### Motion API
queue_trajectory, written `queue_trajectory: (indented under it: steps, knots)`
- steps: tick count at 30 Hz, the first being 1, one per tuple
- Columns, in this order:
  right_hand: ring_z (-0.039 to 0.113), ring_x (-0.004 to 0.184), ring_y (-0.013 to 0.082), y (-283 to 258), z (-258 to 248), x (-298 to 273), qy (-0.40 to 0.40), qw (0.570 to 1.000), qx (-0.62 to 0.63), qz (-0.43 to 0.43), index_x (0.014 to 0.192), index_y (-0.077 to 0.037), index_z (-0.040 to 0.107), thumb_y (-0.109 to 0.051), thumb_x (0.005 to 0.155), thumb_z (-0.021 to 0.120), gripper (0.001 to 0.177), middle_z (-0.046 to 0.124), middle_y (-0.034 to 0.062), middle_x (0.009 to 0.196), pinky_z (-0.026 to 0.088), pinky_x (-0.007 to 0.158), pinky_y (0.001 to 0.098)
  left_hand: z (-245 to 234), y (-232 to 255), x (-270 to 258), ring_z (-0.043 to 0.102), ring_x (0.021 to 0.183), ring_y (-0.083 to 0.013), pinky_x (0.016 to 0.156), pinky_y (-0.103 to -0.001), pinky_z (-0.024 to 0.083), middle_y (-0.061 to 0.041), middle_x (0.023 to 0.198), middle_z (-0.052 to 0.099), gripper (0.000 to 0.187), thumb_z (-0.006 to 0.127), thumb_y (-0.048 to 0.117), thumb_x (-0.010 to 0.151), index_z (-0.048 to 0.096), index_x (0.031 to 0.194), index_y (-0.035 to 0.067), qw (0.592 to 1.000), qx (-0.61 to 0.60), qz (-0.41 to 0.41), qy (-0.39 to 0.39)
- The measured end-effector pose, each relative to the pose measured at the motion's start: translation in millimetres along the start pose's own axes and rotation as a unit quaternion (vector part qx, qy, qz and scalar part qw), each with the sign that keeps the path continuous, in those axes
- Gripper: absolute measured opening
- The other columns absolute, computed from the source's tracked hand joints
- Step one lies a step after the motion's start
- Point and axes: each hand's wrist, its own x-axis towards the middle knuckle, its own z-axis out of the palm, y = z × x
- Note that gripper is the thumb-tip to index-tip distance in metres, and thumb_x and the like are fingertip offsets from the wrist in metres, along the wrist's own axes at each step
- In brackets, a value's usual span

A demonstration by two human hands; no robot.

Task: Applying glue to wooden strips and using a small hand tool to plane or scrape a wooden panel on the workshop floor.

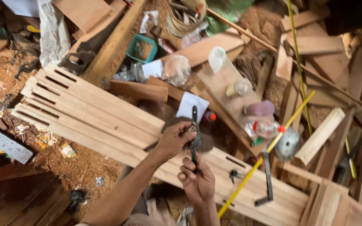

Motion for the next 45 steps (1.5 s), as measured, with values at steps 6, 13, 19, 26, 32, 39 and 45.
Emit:
queue_trajectory:
  steps: [6, 13, 19, 26, 32, 39, 45]
  knots:
    - [0.060, 0.061, 0.0158, 1.1, -33.2, -117.7, 0.152, 0.967, -0.190, -0.071, 0.119, -0.002, 0.059, -0.034, 0.106, 0.049, 0.035, 0.065, 0.0094, 0.079, 0.053, 0.062, 0.0358, 79.2, -33.8, -104.1, 0.058, 0.066, -0.0089, 0.063, -0.024, 0.050, -0.001, 0.078, 0.071, 0.014, 0.072, 0.006, 0.086, 0.076, 0.098, 0.000, 0.971, 0.230, 0.009, -0.057]
    - [0.039, 0.052, 0.0079, 12.5, -39.9, -256.8, 0.244, 0.945, -0.120, -0.184, 0.103, -0.012, 0.055, -0.032, 0.107, 0.050, 0.020, 0.051, 0.0021, 0.067, 0.027, 0.044, 0.0214, 169.9, -102.3, -192.7, 0.048, 0.052, -0.0117, 0.050, -0.028, 0.042, -0.003, 0.063, 0.064, 0.012, 0.071, 0.013, 0.090, 0.069, 0.083, 0.003, 0.922, 0.375, 0.053, -0.084]
    - [0.039, 0.049, 0.0056, 8.1, -69.3, -343.6, 0.251, 0.938, -0.073, -0.227, 0.106, -0.015, 0.048, -0.027, 0.107, 0.049, 0.012, 0.051, 0.0025, 0.067, 0.023, 0.038, 0.0187, 215.3, -166.9, -238.3, 0.046, 0.055, -0.0109, 0.051, -0.027, 0.040, -0.001, 0.066, 0.061, 0.012, 0.067, 0.011, 0.094, 0.066, 0.088, 0.001, 0.918, 0.342, 0.147, -0.135]
    - [0.039, 0.044, 0.0072, -15.0, -84.3, -425.8, 0.192, 0.931, -0.025, -0.309, 0.095, -0.011, 0.050, -0.031, 0.109, 0.045, 0.025, 0.048, 0.0004, 0.061, 0.027, 0.036, 0.0193, 208.3, -199.3, -230.8, 0.060, 0.065, -0.0209, 0.056, -0.032, 0.046, -0.011, 0.074, 0.066, 0.009, 0.067, 0.017, 0.096, 0.072, 0.093, 0.008, 0.914, 0.395, 0.027, -0.093]
    - [0.057, 0.069, 0.0226, -25.5, -132.6, -473.1, 0.229, 0.905, -0.051, -0.355, 0.104, -0.012, 0.055, -0.028, 0.109, 0.045, 0.020, 0.063, 0.0158, 0.094, 0.046, 0.054, 0.0284, 255.9, -228.3, -265.8, 0.068, 0.097, -0.0412, 0.087, -0.048, 0.055, -0.019, 0.099, 0.067, 0.036, 0.077, 0.034, 0.088, 0.073, 0.116, 0.012, 0.791, 0.525, 0.207, -0.236]
    - [0.062, 0.072, 0.0226, -10.6, -145.3, -512.0, 0.275, 0.886, -0.092, -0.363, 0.115, -0.012, 0.058, -0.026, 0.106, 0.049, 0.018, 0.067, 0.0164, 0.103, 0.045, 0.045, 0.0233, 339.7, -255.5, -333.9, 0.069, 0.080, -0.0211, 0.077, -0.039, 0.058, -0.012, 0.084, 0.072, 0.032, 0.078, 0.031, 0.089, 0.074, 0.112, 0.011, 0.885, 0.361, -0.040, -0.292]
    - [0.062, 0.063, 0.0213, 10.7, -162.4, -535.3, 0.327, 0.869, -0.080, -0.362, 0.104, -0.011, 0.055, -0.025, 0.105, 0.054, 0.014, 0.065, 0.0175, 0.089, 0.036, 0.036, 0.0177, 335.7, -286.3, -334.6, 0.073, 0.073, -0.0312, 0.065, -0.041, 0.056, -0.013, 0.071, 0.069, 0.019, 0.068, 0.036, 0.094, 0.075, 0.087, 0.019, 0.770, 0.514, 0.081, -0.369]
